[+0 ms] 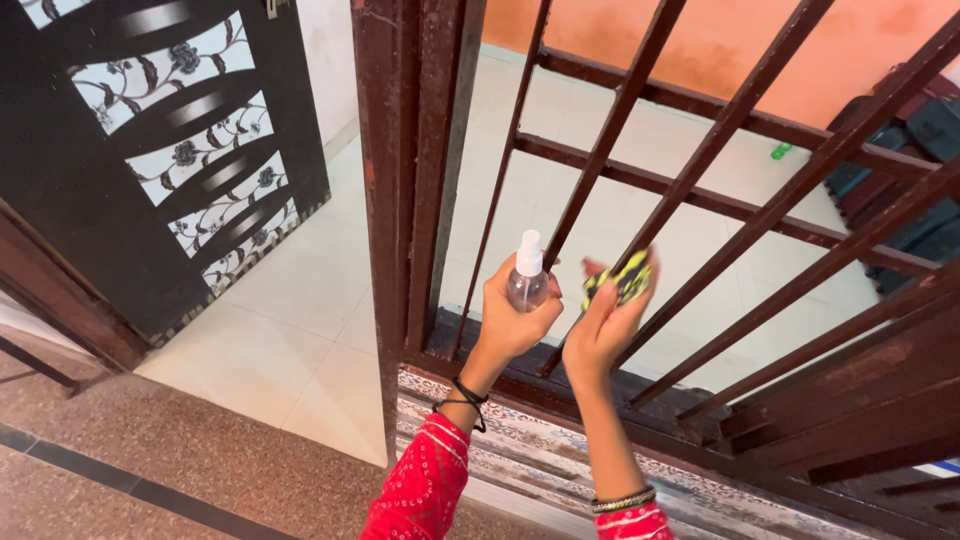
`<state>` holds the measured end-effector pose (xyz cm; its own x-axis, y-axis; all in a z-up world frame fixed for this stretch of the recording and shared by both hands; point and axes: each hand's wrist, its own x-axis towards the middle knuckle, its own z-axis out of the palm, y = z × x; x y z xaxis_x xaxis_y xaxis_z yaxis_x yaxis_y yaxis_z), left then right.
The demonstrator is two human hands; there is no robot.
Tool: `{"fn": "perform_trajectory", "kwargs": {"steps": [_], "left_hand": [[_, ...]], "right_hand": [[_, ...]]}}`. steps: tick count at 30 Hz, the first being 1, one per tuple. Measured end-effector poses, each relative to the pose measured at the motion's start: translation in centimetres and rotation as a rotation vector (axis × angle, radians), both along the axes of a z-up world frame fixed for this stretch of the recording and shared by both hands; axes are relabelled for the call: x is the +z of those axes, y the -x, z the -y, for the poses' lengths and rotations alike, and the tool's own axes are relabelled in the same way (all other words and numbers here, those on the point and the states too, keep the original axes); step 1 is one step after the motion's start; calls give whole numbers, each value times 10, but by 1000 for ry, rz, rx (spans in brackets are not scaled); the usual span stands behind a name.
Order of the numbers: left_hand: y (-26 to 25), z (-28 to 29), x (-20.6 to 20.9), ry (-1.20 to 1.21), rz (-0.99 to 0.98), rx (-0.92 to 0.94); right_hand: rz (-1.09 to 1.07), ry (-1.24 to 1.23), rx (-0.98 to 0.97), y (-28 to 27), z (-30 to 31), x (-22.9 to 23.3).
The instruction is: The person cleans a brown metal security gate using a spray bottle and a patterned cloth. They repeatedly spray the metal bars and wipe them down, focusing on the lower section of the gate. The person works methodically, moving from one bar to the next while maintaining a consistent cleaning rhythm.
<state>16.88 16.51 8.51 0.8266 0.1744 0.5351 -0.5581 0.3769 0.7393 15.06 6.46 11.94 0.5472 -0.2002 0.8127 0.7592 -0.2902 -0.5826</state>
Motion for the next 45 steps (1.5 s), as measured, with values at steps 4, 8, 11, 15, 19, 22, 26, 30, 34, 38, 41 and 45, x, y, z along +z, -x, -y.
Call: {"fn": "perform_trajectory", "kwargs": {"steps": [4,8,11,15,19,22,26,30,34,38,41,45], "left_hand": [[-1,1,-2,12,-5,4],[-2,1,-2,13,24,6],[-1,0,-2,7,24,8],[0,1,-2,-1,-6,15],[0,2,-2,10,15,10],[-1,2,-1,23,10,2],[0,1,-3,-14,5,24],[0,1,-4,18,8,-8],[2,1,-3,10,-9,-2],[1,0,-3,1,15,9],[1,1,-4,-11,0,33],[2,-1,-3,-31,25,28]], "right_hand": [[-186,82,-56,10,17,-75],[-148,554,-402,38,35,-131],[-280,846,-568,51,38,-152],[-407,792,-534,49,40,-152],[-614,777,-453,33,48,-148],[-554,771,-479,32,48,-155],[-538,737,-493,47,50,-163],[-653,725,-482,33,55,-168],[-704,791,-575,9,54,-169],[-473,763,-577,25,53,-173],[-549,727,-546,44,51,-174],[-439,680,-486,74,45,-175]]}}
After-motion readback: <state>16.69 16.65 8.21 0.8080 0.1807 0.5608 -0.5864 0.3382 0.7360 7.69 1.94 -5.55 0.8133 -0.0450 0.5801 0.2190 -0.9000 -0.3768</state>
